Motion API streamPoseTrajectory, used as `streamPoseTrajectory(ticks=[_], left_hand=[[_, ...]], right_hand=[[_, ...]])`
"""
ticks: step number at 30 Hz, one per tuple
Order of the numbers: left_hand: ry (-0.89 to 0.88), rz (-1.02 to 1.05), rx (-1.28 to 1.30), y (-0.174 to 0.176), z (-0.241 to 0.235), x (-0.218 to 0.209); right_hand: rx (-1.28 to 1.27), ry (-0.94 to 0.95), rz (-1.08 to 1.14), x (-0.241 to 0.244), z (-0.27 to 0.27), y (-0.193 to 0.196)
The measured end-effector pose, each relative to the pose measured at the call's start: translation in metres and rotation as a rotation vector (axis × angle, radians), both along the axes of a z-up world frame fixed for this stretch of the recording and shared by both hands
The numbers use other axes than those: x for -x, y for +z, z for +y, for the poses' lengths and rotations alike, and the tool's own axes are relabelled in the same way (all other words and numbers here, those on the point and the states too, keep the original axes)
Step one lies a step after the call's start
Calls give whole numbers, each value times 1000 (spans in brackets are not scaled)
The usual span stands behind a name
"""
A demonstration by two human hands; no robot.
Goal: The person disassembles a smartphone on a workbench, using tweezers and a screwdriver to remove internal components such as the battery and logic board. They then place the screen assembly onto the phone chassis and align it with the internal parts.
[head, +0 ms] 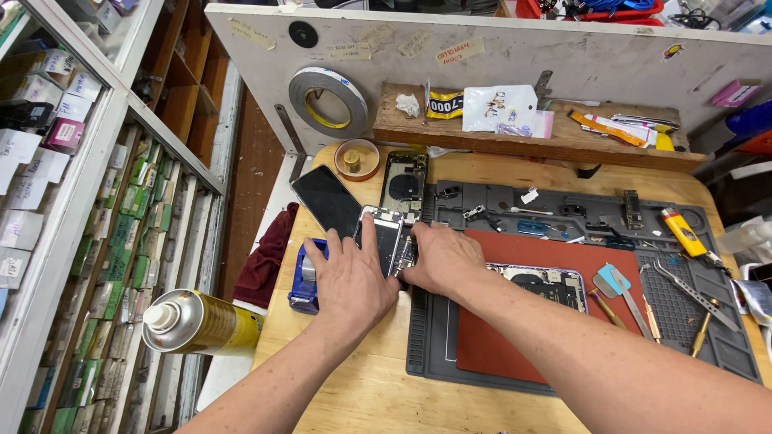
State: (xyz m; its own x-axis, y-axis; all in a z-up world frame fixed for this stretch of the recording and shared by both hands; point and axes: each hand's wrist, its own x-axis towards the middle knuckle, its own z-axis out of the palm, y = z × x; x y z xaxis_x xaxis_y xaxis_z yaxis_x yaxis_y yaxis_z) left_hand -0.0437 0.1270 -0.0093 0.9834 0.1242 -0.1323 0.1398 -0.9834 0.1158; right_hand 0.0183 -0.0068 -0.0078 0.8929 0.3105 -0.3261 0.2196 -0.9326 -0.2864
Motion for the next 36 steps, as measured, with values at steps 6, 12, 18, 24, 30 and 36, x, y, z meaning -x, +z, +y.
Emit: streamPoseTrajectory(ticks=[6,12,18,24,30,36], left_hand=[[-6,-87,83,8,-2,0],[115,-150,549,2,1,-17],[181,-51,669,-22,-3,-50],[145,67,623,-33,-4,-60],[260,59,834,-25,-3,-56],[534,273,1569,-20,-47,-48]], right_hand=[[-22,1,20,0,1,-1],[-61,-11,16,5,-4,0],[-128,74,-104,14,-9,-5],[-134,89,-94,21,-13,-9],[-399,-15,-219,31,-33,-5],[-630,-351,-103,53,-100,10]])
